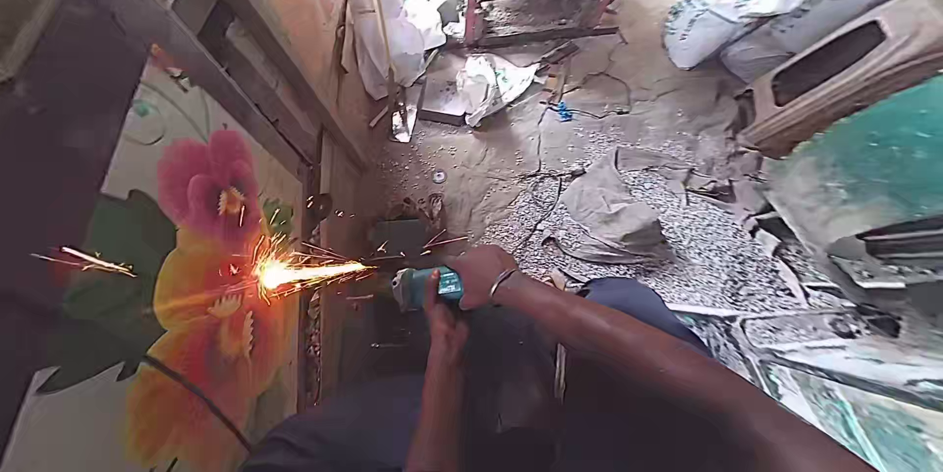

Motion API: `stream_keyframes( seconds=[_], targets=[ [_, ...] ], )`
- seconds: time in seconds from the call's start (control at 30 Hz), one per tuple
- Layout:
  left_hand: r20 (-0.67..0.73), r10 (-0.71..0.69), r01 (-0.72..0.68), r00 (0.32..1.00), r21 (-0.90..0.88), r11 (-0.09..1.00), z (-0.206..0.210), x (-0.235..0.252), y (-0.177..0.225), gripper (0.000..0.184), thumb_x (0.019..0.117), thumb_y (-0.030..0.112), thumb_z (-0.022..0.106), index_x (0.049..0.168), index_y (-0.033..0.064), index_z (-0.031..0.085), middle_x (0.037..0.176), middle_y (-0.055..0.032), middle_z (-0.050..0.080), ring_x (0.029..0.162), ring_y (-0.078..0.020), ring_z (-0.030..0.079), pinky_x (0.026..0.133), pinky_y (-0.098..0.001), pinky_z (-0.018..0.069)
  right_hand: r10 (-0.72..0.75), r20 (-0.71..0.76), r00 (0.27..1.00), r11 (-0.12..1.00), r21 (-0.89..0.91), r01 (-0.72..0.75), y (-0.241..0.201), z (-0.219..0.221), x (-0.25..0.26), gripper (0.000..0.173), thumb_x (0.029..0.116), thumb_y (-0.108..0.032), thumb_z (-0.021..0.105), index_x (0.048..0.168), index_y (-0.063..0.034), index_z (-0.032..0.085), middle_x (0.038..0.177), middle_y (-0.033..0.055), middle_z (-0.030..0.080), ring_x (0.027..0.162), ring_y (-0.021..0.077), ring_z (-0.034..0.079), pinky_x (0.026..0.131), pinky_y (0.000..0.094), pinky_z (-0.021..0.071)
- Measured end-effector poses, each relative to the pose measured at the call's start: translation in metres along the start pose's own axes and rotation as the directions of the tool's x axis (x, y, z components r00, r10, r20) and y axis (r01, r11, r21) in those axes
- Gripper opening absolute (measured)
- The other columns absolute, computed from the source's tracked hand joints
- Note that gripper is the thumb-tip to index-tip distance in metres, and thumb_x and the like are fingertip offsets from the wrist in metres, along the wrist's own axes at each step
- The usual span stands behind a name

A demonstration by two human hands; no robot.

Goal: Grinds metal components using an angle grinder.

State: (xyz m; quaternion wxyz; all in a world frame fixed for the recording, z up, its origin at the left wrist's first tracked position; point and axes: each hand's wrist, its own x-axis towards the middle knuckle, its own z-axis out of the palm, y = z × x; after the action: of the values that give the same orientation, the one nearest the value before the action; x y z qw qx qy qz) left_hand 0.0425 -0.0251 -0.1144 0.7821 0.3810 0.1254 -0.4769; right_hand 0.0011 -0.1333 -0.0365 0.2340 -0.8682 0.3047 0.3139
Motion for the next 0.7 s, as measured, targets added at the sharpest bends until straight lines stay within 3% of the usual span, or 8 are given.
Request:
stream_keyframes(
  seconds=[0.2,0.5,0.7],
  targets=[
    [-0.022,-0.012,0.012,1.000,0.010,1.000,0.000,-0.001,0.002,0.031,0.1050,0.028,0.038,0.100,0.0068,0.061,0.081,-0.0071,0.070,0.072,-0.0156,0.071,0.064,-0.0331,0.0610,0.015,-0.012,1.000,1.000,-0.022,-0.015,-0.004,0.001,-0.002,0.077,0.0731,-0.044,0.081,0.144,-0.0269,0.055,0.112,0.0197,0.072,0.102,0.0435,0.069,0.078,0.0659,0.0537],
    [-0.061,-0.047,0.050,0.997,0.058,0.997,0.005,-0.009,0.003,0.029,0.1064,0.027,0.038,0.103,0.0076,0.059,0.082,-0.0065,0.069,0.073,-0.0149,0.070,0.066,-0.0330,0.0605,0.042,0.009,0.999,0.999,-0.030,-0.041,-0.006,0.002,-0.012,0.069,0.0744,-0.043,0.081,0.136,-0.0197,0.059,0.112,0.0208,0.071,0.102,0.0441,0.069,0.080,0.0659,0.0527],
    [-0.081,-0.019,0.024,0.997,0.056,0.998,0.004,-0.001,0.006,0.025,0.1054,0.024,0.040,0.105,0.0074,0.058,0.084,-0.0064,0.068,0.075,-0.0150,0.070,0.066,-0.0336,0.0606,0.006,0.002,1.000,0.999,-0.038,-0.006,-0.003,-0.002,-0.001,0.073,0.0744,-0.044,0.081,0.140,-0.0241,0.058,0.110,0.0197,0.071,0.100,0.0430,0.069,0.077,0.0649,0.0525]
  ],
)
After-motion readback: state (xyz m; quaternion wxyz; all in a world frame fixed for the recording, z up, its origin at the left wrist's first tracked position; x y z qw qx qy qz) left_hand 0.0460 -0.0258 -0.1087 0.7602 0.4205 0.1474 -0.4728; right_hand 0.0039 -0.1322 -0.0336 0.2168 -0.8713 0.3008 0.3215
